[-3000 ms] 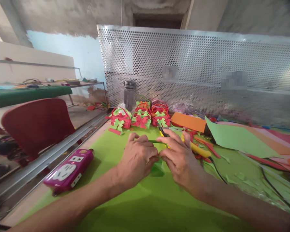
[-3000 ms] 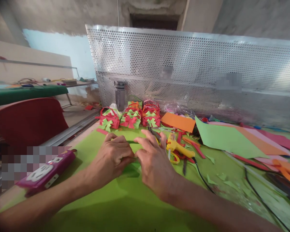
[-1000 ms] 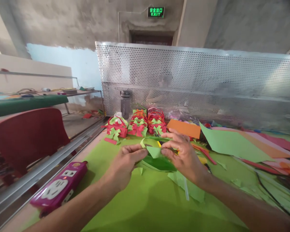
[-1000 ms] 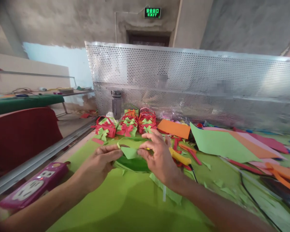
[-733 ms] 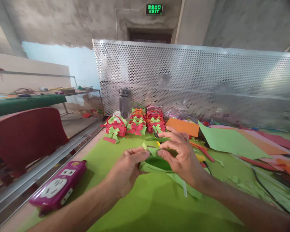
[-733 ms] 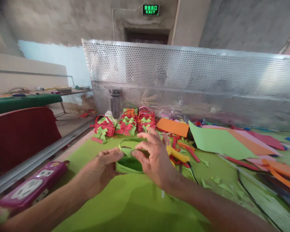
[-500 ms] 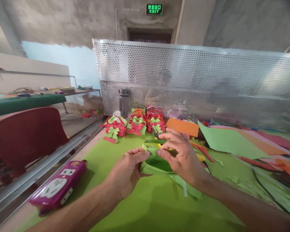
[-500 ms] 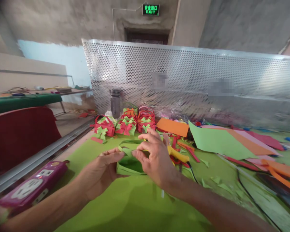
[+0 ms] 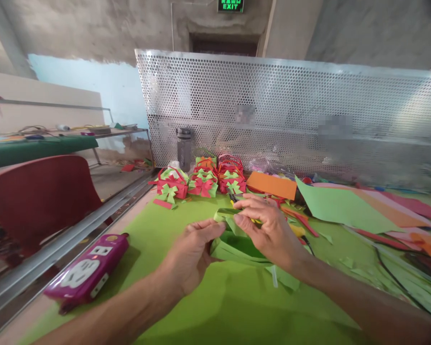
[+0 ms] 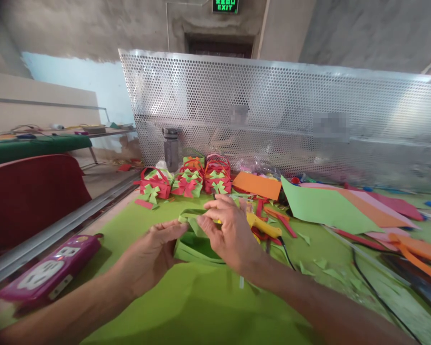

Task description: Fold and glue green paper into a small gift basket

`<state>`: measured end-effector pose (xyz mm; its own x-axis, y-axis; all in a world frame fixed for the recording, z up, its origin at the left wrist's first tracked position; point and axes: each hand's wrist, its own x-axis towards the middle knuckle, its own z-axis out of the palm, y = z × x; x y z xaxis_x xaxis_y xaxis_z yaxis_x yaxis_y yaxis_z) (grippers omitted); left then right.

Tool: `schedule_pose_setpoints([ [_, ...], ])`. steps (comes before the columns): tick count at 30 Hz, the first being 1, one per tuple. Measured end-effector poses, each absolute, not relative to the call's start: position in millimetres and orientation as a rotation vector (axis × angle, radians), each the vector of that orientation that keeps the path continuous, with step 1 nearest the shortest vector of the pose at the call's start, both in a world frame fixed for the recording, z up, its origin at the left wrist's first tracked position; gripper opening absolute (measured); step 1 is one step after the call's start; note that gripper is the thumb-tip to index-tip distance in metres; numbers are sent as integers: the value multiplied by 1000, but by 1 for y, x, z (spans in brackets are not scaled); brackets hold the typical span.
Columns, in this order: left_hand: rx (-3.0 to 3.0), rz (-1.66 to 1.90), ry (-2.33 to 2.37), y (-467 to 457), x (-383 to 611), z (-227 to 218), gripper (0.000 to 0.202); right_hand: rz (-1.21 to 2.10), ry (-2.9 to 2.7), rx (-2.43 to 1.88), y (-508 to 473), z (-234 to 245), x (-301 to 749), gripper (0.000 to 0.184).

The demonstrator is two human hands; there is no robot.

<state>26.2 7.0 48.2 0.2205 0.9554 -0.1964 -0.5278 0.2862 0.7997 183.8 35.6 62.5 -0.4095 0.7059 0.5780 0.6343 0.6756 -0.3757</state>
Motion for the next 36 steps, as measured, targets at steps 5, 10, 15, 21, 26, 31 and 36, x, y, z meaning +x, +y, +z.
schedule_pose_setpoints([
  [5,678,1151,771,8,26,46,14,131,-2149,-1052,35,62,183,25],
  [10,696,1154,776,7,27,45,12,85,-2175,-1082,33,62,182,27],
  [15,693,1158,785,6,28,45,13,-216,-2187,-1026,30,58,182,24],
  [21,704,1148,764,8,27,42,13,-535,-2199,-972,30,52,182,20],
  [26,703,1155,792,9,27,40,15,-673,-2255,-920,28,51,180,18],
  [31,698,1185,826,10,27,41,17,-390,-2272,-969,30,53,181,19],
  [36,715,1187,837,10,29,44,20,69,-2232,-1060,36,61,183,25],
])
